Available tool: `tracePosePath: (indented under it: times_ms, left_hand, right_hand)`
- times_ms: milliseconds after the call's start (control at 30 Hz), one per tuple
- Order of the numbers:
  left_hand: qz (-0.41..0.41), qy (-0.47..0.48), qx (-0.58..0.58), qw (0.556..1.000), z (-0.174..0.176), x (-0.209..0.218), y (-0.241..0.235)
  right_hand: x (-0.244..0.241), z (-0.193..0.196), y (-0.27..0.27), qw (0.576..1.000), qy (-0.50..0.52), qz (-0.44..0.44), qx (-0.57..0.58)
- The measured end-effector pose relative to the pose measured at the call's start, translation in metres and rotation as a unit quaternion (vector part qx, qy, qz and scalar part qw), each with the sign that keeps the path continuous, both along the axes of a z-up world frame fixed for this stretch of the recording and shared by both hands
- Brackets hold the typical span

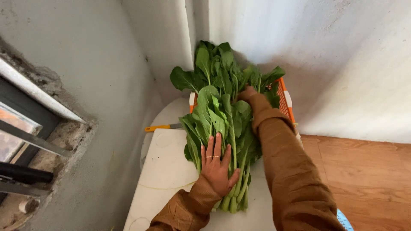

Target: The person gathers leafy green vegetables from an orange basket and arranges them into a neat bunch on a white cutting board. They then use a yellow rubber band to tie the stems together, securing the bundle.

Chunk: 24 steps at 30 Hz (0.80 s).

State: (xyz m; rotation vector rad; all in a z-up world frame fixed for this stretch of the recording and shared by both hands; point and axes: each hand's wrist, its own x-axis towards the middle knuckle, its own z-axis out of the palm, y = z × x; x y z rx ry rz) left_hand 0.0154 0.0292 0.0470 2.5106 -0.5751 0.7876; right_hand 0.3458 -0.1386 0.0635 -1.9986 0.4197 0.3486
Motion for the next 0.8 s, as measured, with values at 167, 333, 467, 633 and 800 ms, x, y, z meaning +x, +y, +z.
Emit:
tracePosePath:
  times_ms: [167, 333, 467, 633, 800]
  left_hand:
    - [0.016, -0.011, 0.009, 1.0, 0.004, -0.004, -0.002]
    - [-0.023, 0.026, -0.009, 0.999, -0.006, 0.006, 0.004]
    - [-0.026, -0.02, -0.065, 0.997, -0.031, 0.023, 0.01]
    - [-0.085, 0.09, -0.118, 0.985, -0.037, 0.029, 0.02]
    - [-0.044, 0.146, -0.09, 0.984, -0.025, 0.021, 0.007]
  right_hand:
    - [-0.021, 0.002, -0.042, 0.979, -0.063, 0.137, -0.139]
    - [0.018, -0.064, -0.107, 0.96, -0.26, 0.049, 0.086]
    - [-0.074, 0.015, -0.115, 0.894, -0.304, 0.054, 0.324]
    - [-0.201, 0.075, -0.108, 0.848, -0.255, 0.243, 0.395]
    - [-0.26, 0.076, -0.109, 0.812, -0.225, 0.348, 0.411]
